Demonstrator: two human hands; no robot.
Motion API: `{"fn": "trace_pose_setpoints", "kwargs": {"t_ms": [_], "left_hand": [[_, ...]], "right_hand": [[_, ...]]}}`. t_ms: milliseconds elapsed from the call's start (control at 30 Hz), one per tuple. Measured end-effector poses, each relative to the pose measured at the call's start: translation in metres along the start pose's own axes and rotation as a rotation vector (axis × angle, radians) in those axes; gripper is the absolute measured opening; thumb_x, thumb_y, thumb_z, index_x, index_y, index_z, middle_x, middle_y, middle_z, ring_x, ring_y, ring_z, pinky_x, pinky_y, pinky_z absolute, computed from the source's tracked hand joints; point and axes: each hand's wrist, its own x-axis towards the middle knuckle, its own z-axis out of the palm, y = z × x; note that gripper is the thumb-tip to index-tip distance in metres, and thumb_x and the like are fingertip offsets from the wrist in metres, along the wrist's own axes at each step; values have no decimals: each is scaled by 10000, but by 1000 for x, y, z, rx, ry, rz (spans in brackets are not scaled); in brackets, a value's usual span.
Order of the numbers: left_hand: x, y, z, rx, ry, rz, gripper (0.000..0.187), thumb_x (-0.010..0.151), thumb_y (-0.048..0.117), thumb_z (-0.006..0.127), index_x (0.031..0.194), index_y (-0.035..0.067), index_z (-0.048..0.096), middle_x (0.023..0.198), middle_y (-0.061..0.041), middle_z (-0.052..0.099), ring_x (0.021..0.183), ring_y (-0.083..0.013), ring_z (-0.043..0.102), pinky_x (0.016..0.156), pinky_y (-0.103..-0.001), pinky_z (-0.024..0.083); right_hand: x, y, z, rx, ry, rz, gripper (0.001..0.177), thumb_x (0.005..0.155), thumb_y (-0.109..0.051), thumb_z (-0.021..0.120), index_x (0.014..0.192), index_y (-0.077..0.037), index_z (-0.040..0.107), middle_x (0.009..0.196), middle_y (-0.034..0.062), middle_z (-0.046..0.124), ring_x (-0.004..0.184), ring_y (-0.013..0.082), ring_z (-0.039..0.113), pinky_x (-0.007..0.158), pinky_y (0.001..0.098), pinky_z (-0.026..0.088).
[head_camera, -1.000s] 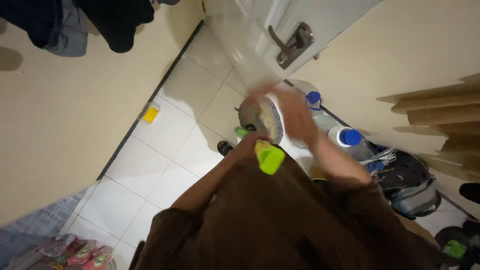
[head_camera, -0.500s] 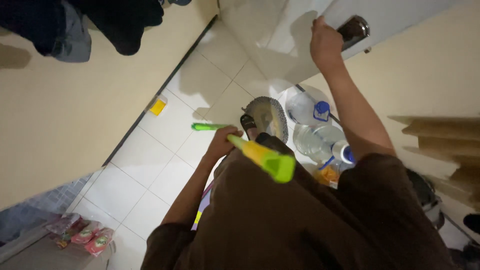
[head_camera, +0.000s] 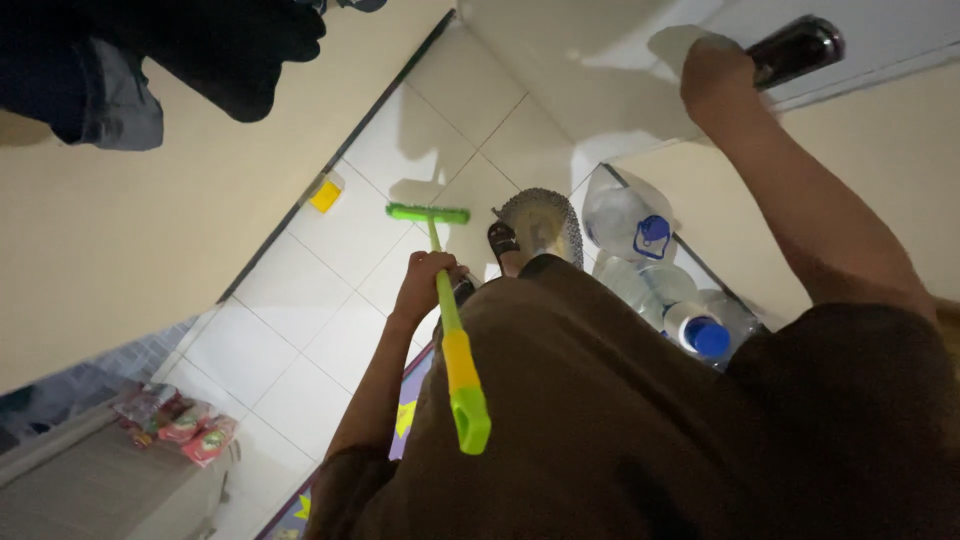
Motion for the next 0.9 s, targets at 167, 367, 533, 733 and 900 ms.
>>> {"fn": "trace_pose_setpoints", "kwargs": {"t_ms": [167,367,533,733,900], "left_hand": [[0,-10,13,-125,-127,-271,239,901,262,748,811,61,657,792,-105,663,780,-315,660,763,-431,510],[5,-11,25,-55,-148,-264,252,925,281,744,856,57,655,859,-132,654,868,-353,651,774,-453,508],[3,-16,30,-163,-79,-178,190,911,243,724,895,63,666,889,-115,695,865,-336,665,781,-433,527],[-13,-12,24,-188,-51,-266,179,909,224,722,890,55,668,866,-130,706,871,-320,696,796,-417,546],[-27,-26,38,-252,16,-260,125,930,182,655,980,68,655,973,-109,726,925,-306,706,848,-395,553]], "right_hand": [[-5,15,-1,-122,235,-27,286,925,-198,705,1046,62,707,892,211,749,765,303,747,593,401,596],[-18,15,-38,38,93,44,242,1015,-149,675,874,45,707,806,227,734,661,297,736,511,395,596],[-33,14,-62,71,223,29,245,979,-97,680,1119,102,660,941,271,729,788,372,729,566,475,584],[-90,6,-133,632,449,7,232,1032,-77,662,1201,80,641,1076,303,691,945,444,679,800,494,535],[-101,51,-132,821,779,23,217,1127,4,508,1068,80,702,999,204,771,980,330,738,943,445,547]]}}
